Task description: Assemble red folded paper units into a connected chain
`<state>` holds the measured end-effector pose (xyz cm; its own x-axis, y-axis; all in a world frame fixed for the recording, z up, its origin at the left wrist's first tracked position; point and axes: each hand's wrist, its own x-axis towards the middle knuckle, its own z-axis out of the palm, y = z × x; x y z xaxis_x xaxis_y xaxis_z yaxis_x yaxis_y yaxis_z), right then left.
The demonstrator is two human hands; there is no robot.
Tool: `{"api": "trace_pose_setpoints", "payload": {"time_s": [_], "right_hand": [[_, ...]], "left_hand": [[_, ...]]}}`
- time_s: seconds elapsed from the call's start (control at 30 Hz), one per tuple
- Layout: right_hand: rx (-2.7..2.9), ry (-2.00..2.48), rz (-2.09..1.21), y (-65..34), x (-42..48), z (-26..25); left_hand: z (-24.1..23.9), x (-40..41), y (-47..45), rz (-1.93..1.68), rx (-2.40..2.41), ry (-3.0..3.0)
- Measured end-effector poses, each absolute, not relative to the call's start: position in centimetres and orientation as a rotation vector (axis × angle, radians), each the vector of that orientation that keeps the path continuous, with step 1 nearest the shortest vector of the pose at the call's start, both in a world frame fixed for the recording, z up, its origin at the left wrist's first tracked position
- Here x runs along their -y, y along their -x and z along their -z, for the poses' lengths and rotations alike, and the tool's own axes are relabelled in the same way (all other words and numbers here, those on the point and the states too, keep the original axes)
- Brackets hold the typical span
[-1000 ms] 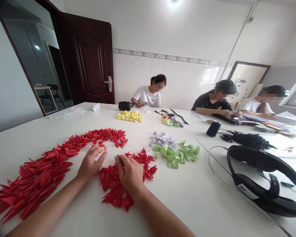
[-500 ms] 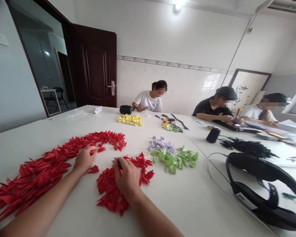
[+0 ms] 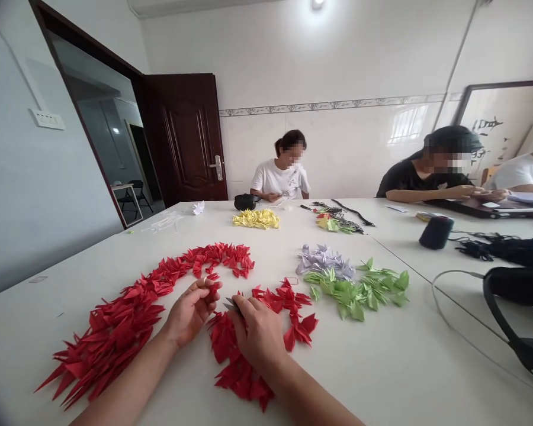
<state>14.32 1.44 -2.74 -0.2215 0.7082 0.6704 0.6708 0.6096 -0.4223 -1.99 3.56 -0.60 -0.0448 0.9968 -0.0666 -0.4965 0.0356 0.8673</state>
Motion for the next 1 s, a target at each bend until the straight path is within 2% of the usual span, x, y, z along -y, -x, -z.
{"api": "trace_pose_setpoints", "payload": {"time_s": [0.2, 1.0], "right_hand": [[1.956, 1.06, -0.087, -14.2, -1.3, 2.7], [1.924, 1.083, -0.06, -14.1, -1.3, 2.6]], "left_hand": [[0.2, -3.9, 1.6, -1.315, -0.795, -0.576], [0.1, -2.9, 0.7, -1.181, -0.728, -0.831]]}}
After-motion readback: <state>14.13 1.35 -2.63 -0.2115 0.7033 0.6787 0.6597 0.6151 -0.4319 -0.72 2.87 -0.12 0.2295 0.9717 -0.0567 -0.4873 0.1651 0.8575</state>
